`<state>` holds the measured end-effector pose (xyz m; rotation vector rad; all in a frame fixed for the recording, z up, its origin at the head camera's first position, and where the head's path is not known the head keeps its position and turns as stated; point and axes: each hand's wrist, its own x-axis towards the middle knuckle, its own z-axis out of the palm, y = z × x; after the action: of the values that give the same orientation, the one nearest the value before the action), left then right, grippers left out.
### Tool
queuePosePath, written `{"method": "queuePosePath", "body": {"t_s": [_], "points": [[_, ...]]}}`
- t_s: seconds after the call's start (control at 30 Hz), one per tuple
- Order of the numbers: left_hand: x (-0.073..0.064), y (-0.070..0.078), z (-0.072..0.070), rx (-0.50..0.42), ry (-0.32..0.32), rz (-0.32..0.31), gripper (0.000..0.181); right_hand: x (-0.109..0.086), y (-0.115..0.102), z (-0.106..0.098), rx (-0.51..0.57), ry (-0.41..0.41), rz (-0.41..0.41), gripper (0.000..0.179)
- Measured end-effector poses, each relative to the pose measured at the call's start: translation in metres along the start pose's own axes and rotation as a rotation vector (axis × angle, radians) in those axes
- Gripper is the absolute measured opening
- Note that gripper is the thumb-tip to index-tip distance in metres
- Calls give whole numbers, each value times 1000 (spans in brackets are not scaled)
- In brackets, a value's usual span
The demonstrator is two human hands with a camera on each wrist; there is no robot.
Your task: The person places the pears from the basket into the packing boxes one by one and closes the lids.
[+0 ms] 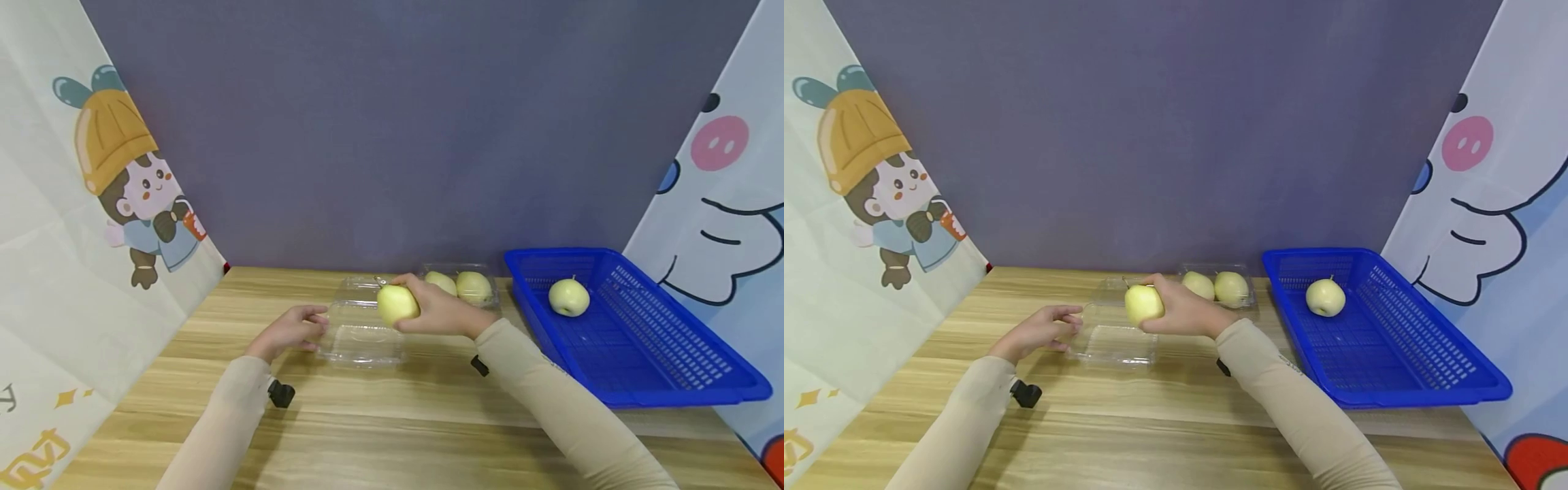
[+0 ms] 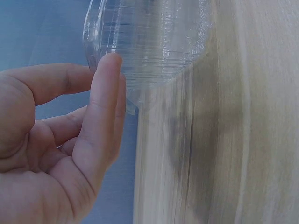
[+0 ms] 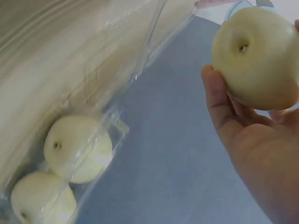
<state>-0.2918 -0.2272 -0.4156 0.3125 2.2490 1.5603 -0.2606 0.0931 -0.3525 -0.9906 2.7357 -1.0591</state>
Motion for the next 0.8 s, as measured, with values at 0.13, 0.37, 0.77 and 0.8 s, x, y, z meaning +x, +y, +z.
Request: {"method": "queuePosePath", "body": {"t_s": [0.13, 0.37, 0.77, 0.8], "points": [[0, 0, 0, 5, 5, 1, 55, 6, 0, 9, 15, 18, 0, 77], [0, -2, -1, 5, 12, -3, 55, 12, 2, 27, 49, 57, 35, 77], [-2, 2, 2, 7, 10, 1, 57, 22, 0, 50, 70, 128, 98, 77], [-2, 2, 2, 9, 13, 0, 57, 23, -1, 52, 70, 134, 102, 77]]}}
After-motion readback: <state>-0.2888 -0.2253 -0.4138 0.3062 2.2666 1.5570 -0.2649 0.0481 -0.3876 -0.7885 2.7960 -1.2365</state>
